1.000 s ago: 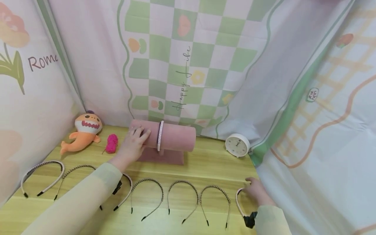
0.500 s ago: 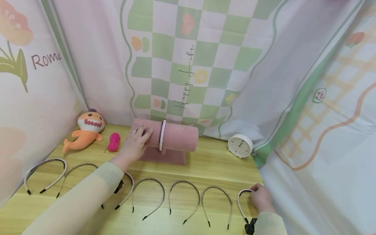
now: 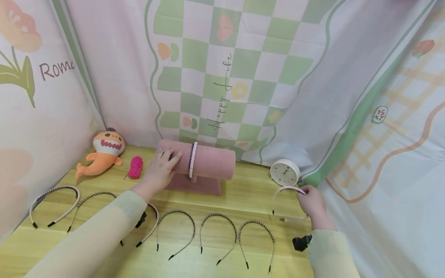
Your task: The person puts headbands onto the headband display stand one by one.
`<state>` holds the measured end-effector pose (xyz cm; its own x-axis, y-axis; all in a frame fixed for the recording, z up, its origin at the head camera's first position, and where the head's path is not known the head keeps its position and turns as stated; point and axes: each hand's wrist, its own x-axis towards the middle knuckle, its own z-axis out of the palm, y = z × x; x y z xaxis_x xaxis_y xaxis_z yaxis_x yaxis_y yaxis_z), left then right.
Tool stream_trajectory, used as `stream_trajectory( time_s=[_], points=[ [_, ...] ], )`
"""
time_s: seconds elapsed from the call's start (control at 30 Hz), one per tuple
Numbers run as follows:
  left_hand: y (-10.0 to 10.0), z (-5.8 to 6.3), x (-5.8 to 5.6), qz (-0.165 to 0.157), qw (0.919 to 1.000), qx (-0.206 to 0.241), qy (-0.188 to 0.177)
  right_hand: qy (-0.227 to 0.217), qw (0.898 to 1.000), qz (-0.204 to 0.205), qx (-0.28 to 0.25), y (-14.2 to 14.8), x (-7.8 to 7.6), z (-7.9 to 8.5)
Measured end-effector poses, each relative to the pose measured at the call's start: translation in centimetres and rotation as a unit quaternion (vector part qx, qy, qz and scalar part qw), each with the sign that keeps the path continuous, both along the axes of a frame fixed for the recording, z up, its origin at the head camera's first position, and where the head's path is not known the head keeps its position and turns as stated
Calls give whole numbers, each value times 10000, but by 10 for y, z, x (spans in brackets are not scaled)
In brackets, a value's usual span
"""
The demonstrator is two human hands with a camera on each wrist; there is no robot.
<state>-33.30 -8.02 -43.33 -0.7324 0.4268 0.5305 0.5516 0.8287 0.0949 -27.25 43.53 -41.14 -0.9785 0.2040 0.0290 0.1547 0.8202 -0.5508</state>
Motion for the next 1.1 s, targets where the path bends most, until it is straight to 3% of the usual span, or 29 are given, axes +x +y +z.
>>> stream_trajectory(
  time_s=[0.13,0.23,0.33,0.43,0.63,0.73,0.8,0.97,1.1],
  points=[
    [-1,-1,0,36,10000,0,-36,54,9963,346,-780,-25,-15,30],
    [0,-2,-1,40,10000,5,-50,-137,9770,447,-2081,-43,-24,42],
    [1,-3,-2,2,10000,-7,-1,-367,9333,532,-3533,-59,-29,45],
    [2,-3,-3,-17,10000,-25,38,-505,8853,850,-4543,-75,-32,43],
    [3,-3,-2,13,9999,41,110,-640,7904,1535,-5896,-111,-38,41],
    [3,-2,-1,54,9999,12,125,-723,7544,1593,-6327,-127,-42,43],
    [3,-2,-1,89,9999,-9,130,-716,7420,1700,-6445,-136,-45,43],
    [3,-1,0,138,9998,-42,105,-785,7229,1944,-6584,-152,-54,40],
    [3,-1,1,175,9998,-62,50,-955,7157,1938,-6642,-161,-59,37]
  ],
)
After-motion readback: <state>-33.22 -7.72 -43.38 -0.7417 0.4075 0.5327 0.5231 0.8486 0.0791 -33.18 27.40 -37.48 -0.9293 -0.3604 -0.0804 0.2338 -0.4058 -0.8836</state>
